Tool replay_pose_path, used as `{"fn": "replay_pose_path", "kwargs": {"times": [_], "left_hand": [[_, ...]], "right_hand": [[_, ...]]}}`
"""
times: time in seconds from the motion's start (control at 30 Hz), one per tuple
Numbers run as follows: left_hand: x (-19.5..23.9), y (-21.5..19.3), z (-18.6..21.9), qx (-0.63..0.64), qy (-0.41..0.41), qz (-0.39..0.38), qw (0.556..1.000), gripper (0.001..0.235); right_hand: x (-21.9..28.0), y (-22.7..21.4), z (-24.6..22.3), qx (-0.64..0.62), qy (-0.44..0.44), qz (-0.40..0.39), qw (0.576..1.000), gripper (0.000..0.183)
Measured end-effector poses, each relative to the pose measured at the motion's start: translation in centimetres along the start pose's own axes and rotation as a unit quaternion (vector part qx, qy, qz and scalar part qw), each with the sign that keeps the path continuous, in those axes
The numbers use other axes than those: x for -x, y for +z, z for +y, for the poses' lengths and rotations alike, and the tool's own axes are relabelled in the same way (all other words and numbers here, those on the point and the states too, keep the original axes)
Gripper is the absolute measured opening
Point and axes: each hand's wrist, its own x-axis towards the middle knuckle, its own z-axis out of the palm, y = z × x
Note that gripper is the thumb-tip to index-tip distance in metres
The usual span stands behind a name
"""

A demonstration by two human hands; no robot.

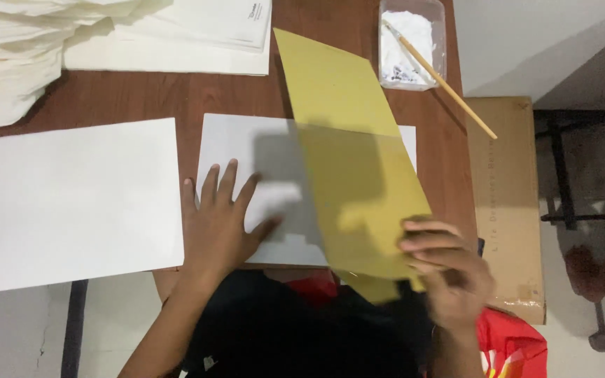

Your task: Folding paper and applying glue with a brush to assemble paper bags.

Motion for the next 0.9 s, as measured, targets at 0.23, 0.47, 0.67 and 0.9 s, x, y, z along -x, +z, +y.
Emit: {"fn": "replay_pose_path", "kwargs": {"times": [0.23,0.47,0.67,0.9], "left_hand": [[-0.7,-2.4,-0.5,0.098,-0.085,-0.093,0.987,0.079],[-0.4,-2.9,-1.1,0.104,-0.090,-0.106,0.985,0.077],[-0.4,-2.7,-1.5,0.117,-0.079,-0.117,0.983,0.083],[0.5,-0.5,-2.7,0.073,-0.062,-0.118,0.988,0.087]], "right_hand": [[-0.8,4.6,3.0,0.117,0.013,-0.070,0.991,0.009],[-0.9,6.0,3.7,0.214,0.010,-0.108,0.971,0.013],[-2.0,5.7,3.1,0.276,0.041,-0.124,0.952,0.018],[-1.4,4.7,3.4,0.316,0.048,-0.188,0.928,0.027]]}}
